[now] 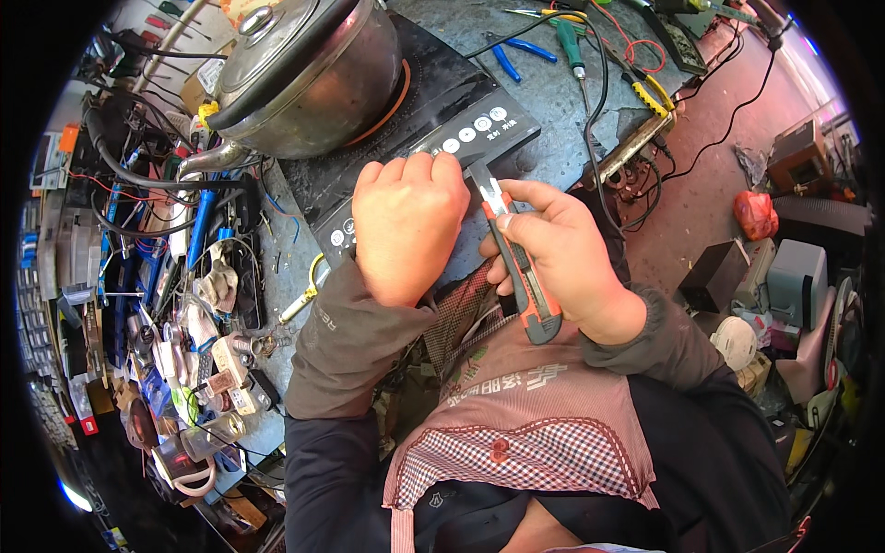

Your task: The person uses a utility knife to pry and scrape a control panel on a small appliance, then wipes the surface with a cloth. The person handles the panel and a cloth, and uses a utility knife throughout.

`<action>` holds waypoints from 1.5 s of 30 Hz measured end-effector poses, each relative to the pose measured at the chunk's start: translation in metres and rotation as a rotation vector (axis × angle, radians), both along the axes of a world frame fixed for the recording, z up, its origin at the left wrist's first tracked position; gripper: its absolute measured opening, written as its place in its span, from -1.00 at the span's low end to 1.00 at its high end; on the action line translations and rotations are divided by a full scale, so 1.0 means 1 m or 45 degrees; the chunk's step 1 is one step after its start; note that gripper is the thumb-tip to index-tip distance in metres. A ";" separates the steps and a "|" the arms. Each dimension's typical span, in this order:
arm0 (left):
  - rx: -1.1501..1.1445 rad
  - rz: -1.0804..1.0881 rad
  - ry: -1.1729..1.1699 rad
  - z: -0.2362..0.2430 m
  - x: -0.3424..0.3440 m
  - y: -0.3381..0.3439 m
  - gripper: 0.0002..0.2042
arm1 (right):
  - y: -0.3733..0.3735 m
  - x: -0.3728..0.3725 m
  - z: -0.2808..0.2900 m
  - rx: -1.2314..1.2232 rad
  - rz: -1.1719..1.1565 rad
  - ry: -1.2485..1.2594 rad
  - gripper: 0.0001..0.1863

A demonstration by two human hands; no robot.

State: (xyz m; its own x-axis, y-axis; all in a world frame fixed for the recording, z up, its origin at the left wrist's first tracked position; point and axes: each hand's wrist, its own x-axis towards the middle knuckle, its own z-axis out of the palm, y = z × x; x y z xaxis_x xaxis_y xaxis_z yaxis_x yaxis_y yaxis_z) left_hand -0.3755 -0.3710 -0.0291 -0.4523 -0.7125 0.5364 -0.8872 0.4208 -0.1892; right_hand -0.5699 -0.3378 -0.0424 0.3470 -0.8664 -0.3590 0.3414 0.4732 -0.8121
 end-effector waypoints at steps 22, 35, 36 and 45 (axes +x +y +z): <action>-0.005 -0.048 -0.035 -0.002 -0.001 -0.001 -0.85 | -0.016 -0.028 0.011 0.087 0.044 -0.073 -0.64; 0.043 -0.032 0.016 0.008 -0.014 -0.001 -0.90 | -0.014 -0.021 -0.008 -0.321 0.139 0.307 -0.49; 0.057 -0.045 0.024 0.010 -0.017 -0.003 -0.90 | -0.014 -0.021 -0.008 -0.328 0.138 0.306 -0.48; 0.352 -0.049 0.115 0.013 -0.008 -0.027 -0.85 | -0.017 -0.025 -0.013 -0.342 0.123 0.219 -0.61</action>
State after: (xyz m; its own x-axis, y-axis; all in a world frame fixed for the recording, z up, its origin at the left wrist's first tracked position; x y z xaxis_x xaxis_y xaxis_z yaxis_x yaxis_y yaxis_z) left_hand -0.3834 -0.3979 -0.0157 -0.4410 -0.8206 0.3636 -0.8777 0.4789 0.0161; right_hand -0.5950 -0.3546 -0.0556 0.3865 -0.9040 -0.1825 0.1526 0.2579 -0.9541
